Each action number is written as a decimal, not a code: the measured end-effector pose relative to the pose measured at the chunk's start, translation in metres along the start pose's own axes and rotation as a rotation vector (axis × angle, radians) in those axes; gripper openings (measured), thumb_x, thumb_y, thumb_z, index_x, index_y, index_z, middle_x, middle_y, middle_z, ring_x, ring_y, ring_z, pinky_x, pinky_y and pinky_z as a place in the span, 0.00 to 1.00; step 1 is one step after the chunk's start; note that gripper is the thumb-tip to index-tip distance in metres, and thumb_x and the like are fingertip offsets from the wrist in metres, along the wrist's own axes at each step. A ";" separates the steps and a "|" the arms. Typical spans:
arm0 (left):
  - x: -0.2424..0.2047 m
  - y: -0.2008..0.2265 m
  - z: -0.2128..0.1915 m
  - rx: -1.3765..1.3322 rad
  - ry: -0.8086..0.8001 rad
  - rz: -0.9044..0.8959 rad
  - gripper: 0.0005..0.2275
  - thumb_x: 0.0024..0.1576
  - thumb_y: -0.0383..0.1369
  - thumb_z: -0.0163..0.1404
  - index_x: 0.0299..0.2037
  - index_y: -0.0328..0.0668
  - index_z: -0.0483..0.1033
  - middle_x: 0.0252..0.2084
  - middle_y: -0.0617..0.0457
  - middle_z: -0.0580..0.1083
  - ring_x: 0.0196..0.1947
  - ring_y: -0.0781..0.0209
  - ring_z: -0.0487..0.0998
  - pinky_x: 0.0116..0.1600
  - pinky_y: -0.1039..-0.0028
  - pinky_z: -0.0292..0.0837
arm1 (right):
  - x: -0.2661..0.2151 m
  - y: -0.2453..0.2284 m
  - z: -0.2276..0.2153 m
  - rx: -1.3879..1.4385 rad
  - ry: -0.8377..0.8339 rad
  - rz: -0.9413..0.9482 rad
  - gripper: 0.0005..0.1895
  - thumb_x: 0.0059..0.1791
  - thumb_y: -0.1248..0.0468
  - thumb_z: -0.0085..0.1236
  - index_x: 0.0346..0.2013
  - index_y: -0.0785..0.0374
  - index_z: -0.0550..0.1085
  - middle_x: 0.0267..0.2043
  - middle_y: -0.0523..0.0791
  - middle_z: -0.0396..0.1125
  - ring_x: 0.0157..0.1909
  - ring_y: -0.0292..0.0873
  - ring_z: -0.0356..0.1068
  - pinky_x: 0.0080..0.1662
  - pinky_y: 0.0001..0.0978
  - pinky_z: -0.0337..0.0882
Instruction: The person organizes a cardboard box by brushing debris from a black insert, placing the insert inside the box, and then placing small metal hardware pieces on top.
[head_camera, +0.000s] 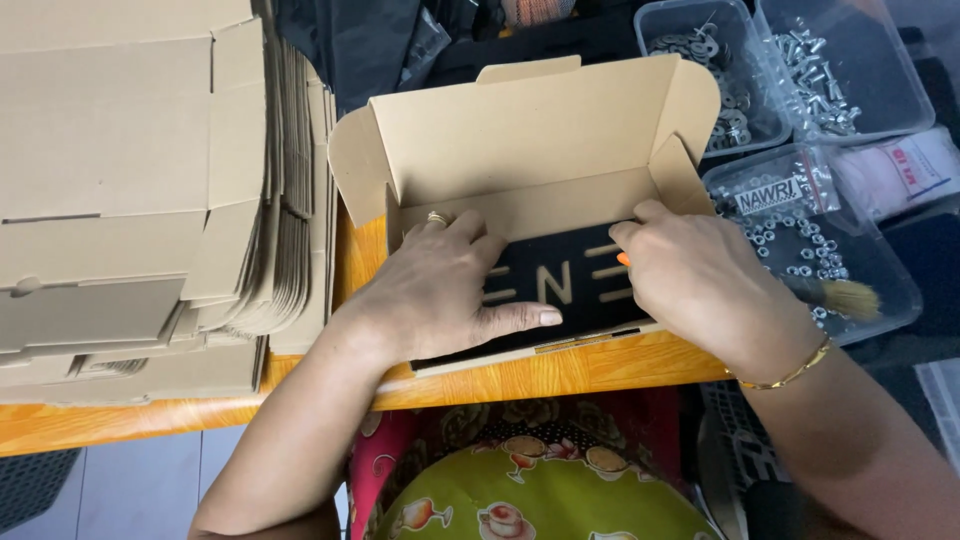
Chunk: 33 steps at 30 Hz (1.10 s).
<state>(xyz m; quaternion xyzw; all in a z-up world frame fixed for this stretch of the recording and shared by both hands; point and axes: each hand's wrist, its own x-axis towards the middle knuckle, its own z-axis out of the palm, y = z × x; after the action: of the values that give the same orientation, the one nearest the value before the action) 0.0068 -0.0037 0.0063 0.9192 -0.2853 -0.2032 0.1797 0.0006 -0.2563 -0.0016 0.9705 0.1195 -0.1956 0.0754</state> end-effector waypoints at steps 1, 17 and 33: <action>-0.001 0.000 -0.001 -0.002 -0.013 -0.013 0.44 0.48 0.73 0.36 0.55 0.37 0.75 0.50 0.43 0.70 0.55 0.39 0.69 0.60 0.47 0.64 | 0.001 0.002 0.003 -0.010 0.039 -0.011 0.20 0.44 0.72 0.46 0.47 0.55 0.76 0.46 0.45 0.70 0.37 0.60 0.79 0.41 0.53 0.77; 0.011 -0.008 0.009 0.015 0.032 0.161 0.17 0.65 0.45 0.47 0.51 0.37 0.71 0.50 0.42 0.73 0.48 0.36 0.74 0.53 0.48 0.69 | -0.090 0.021 0.030 -0.054 0.116 0.061 0.20 0.48 0.52 0.53 0.55 0.40 0.75 0.49 0.30 0.69 0.44 0.39 0.76 0.37 0.39 0.80; 0.037 0.023 0.006 0.237 -0.206 -0.106 0.24 0.53 0.47 0.65 0.54 0.45 0.74 0.57 0.47 0.68 0.58 0.42 0.69 0.59 0.55 0.71 | -0.093 0.003 0.057 0.196 0.568 -0.148 0.22 0.44 0.70 0.59 0.52 0.55 0.79 0.43 0.43 0.66 0.35 0.49 0.70 0.35 0.46 0.75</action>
<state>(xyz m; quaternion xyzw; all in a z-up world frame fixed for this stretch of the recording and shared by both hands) 0.0218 -0.0449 0.0018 0.9222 -0.2751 -0.2704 0.0288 -0.1022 -0.2894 -0.0160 0.9776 0.1865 0.0679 -0.0693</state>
